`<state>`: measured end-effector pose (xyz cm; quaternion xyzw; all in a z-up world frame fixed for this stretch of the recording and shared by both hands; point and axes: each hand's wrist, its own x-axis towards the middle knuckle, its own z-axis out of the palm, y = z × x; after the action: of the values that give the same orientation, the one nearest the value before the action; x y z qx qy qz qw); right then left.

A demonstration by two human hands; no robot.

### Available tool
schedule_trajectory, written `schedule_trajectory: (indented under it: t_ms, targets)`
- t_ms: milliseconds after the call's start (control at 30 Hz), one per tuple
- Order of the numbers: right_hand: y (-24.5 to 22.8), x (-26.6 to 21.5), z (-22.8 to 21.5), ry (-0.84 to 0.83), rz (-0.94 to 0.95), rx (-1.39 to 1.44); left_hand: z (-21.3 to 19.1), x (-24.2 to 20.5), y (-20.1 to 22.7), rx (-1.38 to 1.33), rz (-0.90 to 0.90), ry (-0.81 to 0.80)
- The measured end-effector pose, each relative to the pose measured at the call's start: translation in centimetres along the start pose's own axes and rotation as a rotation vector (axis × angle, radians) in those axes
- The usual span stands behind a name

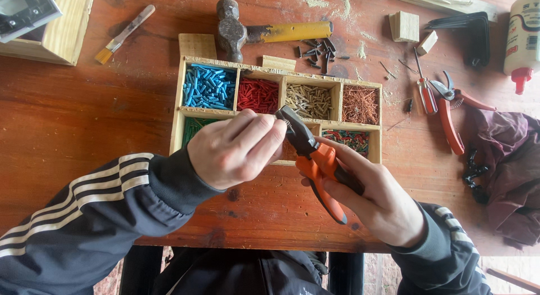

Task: The person uses pliers to trim the tips of small colored plastic nails from a compartmentalized wooden box. They repeatedly pick up individual nails, cut the tips, and return them to the box.

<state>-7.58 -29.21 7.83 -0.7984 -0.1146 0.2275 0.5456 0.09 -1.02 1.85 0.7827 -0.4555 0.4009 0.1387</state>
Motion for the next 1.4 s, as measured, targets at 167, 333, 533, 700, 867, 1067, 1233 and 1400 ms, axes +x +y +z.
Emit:
schedule_trajectory:
  t_ms: [167, 333, 533, 700, 867, 1067, 1233, 1400]
  targets:
    - [0.1, -0.1, 0.2, -0.009, -0.063, -0.025, -0.8, 0.6, 0.8, 0.126, 0.027, -0.009]
    - [0.2, -0.3, 0.1, 0.012, 0.015, -0.131, -1.6, 1.3, 1.3, 0.216, 0.011, -0.058]
    - [0.2, -0.5, 0.1, 0.032, 0.044, -0.177, -1.9, 1.6, 1.9, 0.292, -0.001, -0.069]
    - [0.0, -0.5, 0.0, 0.031, 0.057, -0.198, -2.1, 1.8, 2.3, 0.318, -0.008, -0.101]
    - [0.8, -0.7, -0.2, 0.034, 0.074, -0.258, -2.2, 1.9, 2.7, 0.350, -0.009, -0.128]
    - [0.3, -0.3, 0.0, -0.012, 0.089, -0.252, -2.0, 1.8, 2.9, 0.365, -0.009, -0.135]
    - [0.7, -0.4, -0.1, -0.019, 0.067, -0.286, -1.8, 1.7, 3.0, 0.384, -0.019, -0.140]
    - [0.8, -0.6, 0.3, -0.010, 0.048, -0.286, -2.1, 1.8, 2.8, 0.312, -0.052, -0.138]
